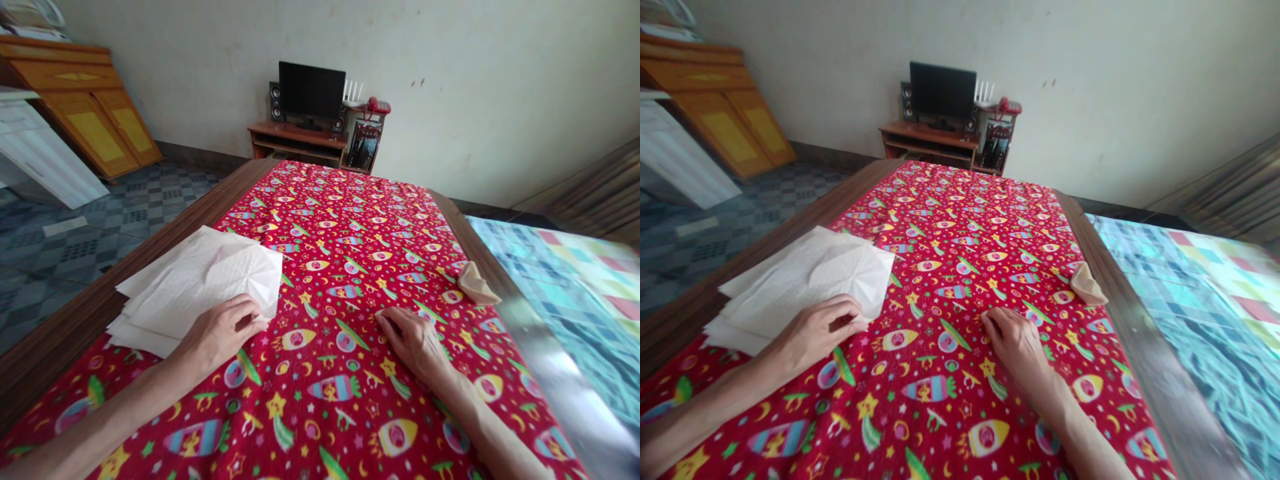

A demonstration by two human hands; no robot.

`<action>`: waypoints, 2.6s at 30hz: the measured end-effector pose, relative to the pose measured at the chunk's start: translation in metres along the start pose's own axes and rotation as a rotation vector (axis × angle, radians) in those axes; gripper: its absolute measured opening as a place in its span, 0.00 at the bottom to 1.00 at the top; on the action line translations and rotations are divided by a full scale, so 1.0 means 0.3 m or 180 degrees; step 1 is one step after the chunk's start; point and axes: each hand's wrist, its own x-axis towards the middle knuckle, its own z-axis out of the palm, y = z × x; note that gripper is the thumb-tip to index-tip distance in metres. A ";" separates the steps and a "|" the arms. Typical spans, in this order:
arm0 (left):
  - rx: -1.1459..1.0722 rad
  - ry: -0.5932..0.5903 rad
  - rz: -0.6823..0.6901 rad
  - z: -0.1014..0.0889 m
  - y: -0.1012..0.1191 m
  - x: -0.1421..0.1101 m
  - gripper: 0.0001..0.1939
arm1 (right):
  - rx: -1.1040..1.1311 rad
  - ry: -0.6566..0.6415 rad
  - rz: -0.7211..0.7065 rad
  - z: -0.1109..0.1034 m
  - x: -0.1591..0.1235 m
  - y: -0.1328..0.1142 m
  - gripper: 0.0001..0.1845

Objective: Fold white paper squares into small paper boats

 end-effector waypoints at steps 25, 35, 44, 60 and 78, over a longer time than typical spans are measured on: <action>-0.0320 -0.0368 0.0054 -0.013 -0.023 0.009 0.11 | 0.0002 0.0007 -0.0007 0.002 -0.004 0.004 0.15; -0.0355 -0.0278 0.0150 -0.010 -0.019 0.004 0.05 | -0.0062 -0.0004 0.0020 -0.001 -0.002 -0.001 0.16; 0.0291 0.0387 0.0635 -0.014 0.012 -0.028 0.09 | 0.0007 -0.0027 0.0033 -0.004 -0.002 -0.005 0.15; 0.0492 0.0036 0.2188 0.090 0.311 0.070 0.09 | -0.0387 0.0372 -0.0884 0.058 -0.035 -0.121 0.31; 0.0451 -0.0298 0.1585 0.132 0.181 0.055 0.21 | -0.0517 0.0313 -0.0685 0.043 -0.018 -0.088 0.12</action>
